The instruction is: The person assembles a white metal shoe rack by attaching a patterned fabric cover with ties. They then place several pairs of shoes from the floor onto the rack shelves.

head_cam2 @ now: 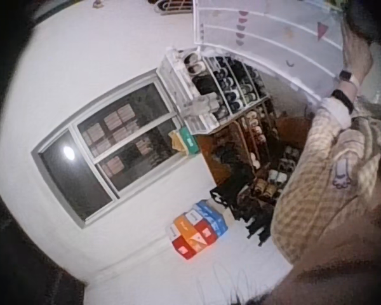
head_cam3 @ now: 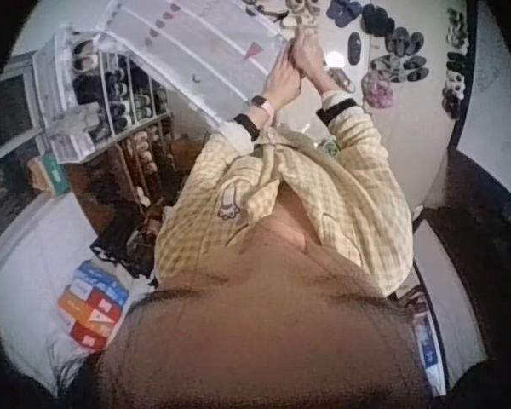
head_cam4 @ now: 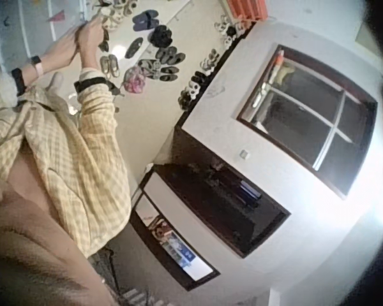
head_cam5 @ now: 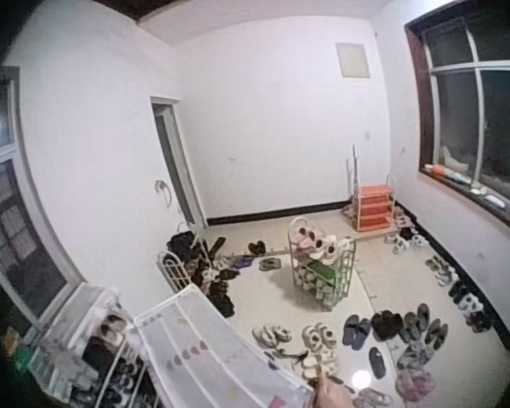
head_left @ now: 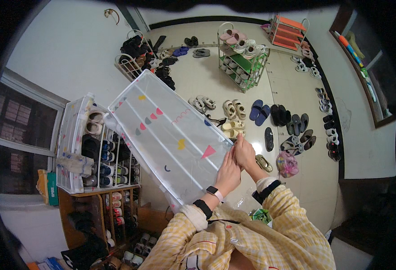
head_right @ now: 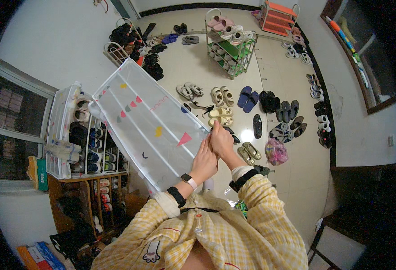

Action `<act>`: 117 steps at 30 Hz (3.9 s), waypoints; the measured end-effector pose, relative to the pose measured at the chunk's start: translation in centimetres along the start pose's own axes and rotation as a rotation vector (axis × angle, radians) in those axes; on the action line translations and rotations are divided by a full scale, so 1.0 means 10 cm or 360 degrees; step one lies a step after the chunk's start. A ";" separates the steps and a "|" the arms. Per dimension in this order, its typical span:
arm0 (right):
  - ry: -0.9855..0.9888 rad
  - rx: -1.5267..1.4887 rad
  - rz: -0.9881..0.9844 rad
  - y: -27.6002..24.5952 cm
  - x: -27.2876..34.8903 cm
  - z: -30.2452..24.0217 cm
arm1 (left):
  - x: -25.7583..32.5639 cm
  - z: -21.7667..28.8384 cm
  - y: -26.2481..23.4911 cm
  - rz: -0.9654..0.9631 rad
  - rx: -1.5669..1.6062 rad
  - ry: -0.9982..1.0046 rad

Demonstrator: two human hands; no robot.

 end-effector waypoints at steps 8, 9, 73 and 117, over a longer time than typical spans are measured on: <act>-0.0013 0.0050 0.0080 0.07 0.02 0.01 | 0.03 -0.06 0.02 0.0098 0.0013 0.0060; -0.0021 0.0031 0.0126 0.08 0.00 0.01 | 0.03 -0.06 0.02 0.0100 0.0020 0.0059; -0.0185 -0.0008 0.0740 1.29 2.96 -0.92 | 1.48 -1.26 -1.17 -0.1009 0.0786 0.1424; 0.1626 -0.1978 0.1448 1.90 2.67 -1.68 | -1.31 -0.53 -0.13 -0.1610 0.0938 0.0269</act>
Point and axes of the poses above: each hand's wrist, its own x-axis away from the middle knuckle, its own y-axis out of the palm, z = x × y, the point moved 1 cm from there along -x, towards the middle knuckle, and after that the axes turned 14 degrees about x, right-handed, at the moved point
